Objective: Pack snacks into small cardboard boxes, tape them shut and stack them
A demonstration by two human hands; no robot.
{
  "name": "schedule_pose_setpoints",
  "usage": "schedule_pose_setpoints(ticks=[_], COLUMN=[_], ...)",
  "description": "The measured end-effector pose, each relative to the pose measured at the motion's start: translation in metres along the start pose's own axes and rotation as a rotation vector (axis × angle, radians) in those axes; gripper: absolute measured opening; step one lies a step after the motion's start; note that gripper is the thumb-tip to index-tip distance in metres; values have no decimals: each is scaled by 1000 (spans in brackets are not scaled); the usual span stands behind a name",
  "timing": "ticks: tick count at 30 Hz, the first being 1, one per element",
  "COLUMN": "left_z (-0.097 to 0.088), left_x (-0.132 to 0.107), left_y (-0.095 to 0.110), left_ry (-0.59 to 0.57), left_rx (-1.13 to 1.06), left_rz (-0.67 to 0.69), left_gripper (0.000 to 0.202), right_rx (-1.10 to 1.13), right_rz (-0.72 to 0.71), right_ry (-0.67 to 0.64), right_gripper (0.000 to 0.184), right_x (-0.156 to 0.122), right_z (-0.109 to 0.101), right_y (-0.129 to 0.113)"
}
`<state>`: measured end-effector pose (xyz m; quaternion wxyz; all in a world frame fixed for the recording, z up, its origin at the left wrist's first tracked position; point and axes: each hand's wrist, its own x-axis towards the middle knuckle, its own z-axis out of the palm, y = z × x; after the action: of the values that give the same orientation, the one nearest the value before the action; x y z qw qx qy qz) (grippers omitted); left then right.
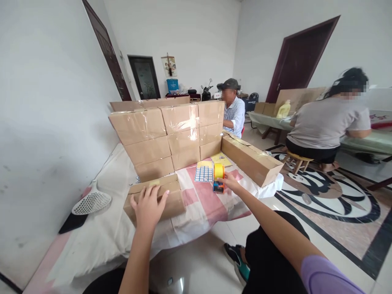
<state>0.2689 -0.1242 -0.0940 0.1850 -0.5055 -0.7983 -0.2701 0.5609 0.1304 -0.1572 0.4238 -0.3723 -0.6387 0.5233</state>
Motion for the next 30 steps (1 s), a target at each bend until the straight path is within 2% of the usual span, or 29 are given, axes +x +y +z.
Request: schedule_pose_setpoints(ticks=[4,6,8,10,13,17,21,25,30], left_z=[11,14,16,19,27,40,50,57,61], left_x=[-2,-7,-17,-30,-43,-44,-42,-44,-45], left_y=[0,4,13,25,51,89,110,115,125], left_ry=[221,320,360,311,126,-53,-165,-213,-167], left_rx=[-11,-51,-111,-170,-273,-495,-727,-963,-1083], left_rz=[-9,63,178,267,299,195,13,-174,-272], left_gripper=[34,27,21,17,19,26,24,22,27], right_rx=[26,43,55,60,69,132,152,129,54], right_rz=[-32,-70,-113,-150,-192,-239,-252,-278,-297], right_ry=[5,43,78,85,53,-5,6,54,104], right_gripper=[37,39,38,36,32,25,32,48,53], right_x=[-2,-7,-13,-20,-32,-58,-79,-80,-63], right_z=[10,18,28,39,59,87,102,98,92], right_y=[10,10,7,-1,-17,-35,-40,-40,-31])
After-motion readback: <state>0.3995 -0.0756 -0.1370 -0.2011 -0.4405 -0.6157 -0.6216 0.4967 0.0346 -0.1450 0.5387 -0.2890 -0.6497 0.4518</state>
